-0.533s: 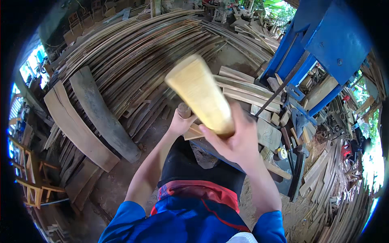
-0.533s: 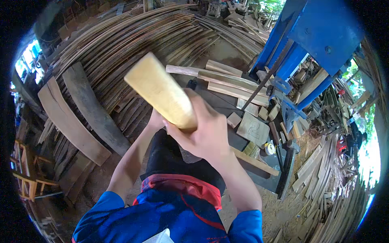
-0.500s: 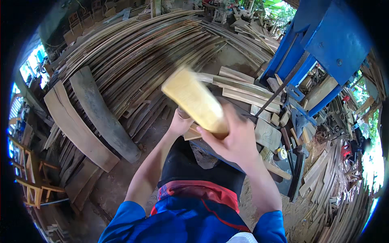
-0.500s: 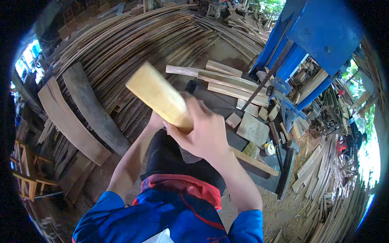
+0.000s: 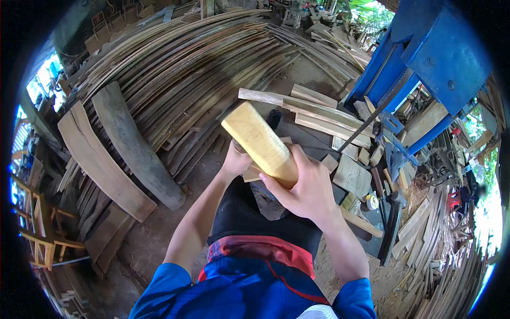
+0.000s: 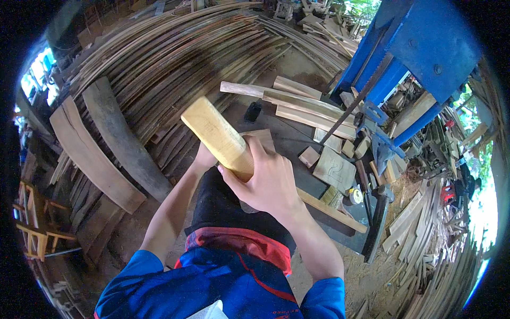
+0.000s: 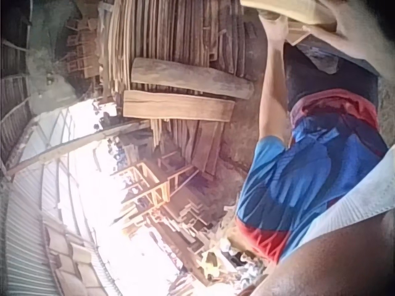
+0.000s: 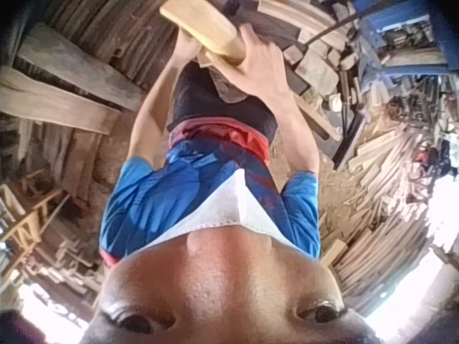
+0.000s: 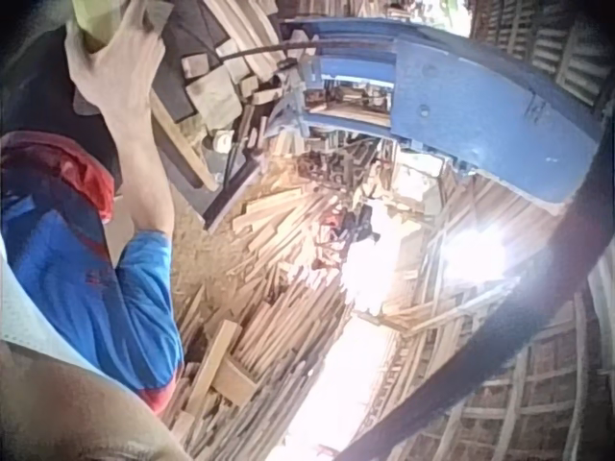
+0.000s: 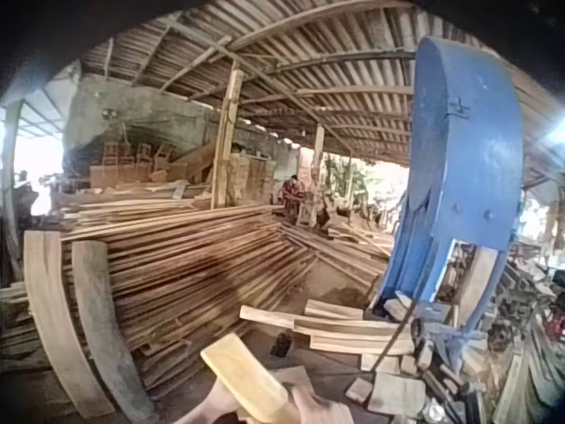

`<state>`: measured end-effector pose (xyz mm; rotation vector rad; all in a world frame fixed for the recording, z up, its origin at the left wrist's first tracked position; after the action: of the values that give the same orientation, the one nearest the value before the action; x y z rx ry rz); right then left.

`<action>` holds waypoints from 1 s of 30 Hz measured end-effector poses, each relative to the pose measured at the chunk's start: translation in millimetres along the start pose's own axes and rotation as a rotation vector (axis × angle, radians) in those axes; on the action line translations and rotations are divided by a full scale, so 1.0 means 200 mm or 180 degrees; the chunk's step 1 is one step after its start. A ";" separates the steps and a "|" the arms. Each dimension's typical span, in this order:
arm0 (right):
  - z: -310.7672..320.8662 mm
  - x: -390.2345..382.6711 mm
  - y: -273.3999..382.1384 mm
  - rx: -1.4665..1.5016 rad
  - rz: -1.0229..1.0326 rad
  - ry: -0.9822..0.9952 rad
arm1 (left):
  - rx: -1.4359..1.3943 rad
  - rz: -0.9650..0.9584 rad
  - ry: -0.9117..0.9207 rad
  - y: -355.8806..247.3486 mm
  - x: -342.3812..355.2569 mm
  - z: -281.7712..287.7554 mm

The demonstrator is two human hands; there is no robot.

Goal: Using a chisel and a wooden mallet to carve or shape a piece of wood on a workbench.

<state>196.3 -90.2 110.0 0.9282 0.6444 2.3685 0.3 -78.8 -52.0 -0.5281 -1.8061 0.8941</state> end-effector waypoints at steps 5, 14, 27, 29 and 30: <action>-0.04 -0.01 -0.03 -0.0378 -0.0180 0.0377 | 0.0644 0.0342 0.0046 0.09 -0.03 0.07; 0.05 -0.02 0.08 0.0336 0.0076 -0.0221 | -0.0222 0.0365 -0.0139 -0.07 -0.01 -0.04; 0.23 0.08 0.11 0.1263 0.0195 -0.0678 | 0.0506 0.0888 -0.0438 -0.05 -0.03 0.01; 0.18 0.00 -0.05 0.1236 -0.0545 -0.0504 | 0.0249 0.0792 -0.0605 -0.07 -0.02 0.02; 0.14 -0.05 -0.12 0.1249 -0.0716 -0.0411 | -0.0235 0.0744 -0.0712 -0.05 -0.01 0.04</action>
<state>229.4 -71.4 108.7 1.0955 1.1236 2.0014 -5.9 -88.8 -46.8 -0.7211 -2.0136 1.0836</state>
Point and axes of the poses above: each hand's wrist, its own x-axis towards the middle knuckle, its own z-axis out of the back of the hand, y = z × x, the point moved 4 cm from there along x, towards the middle knuckle, and after that the axes turned 8 degrees about -z, right-handed, at the moved point
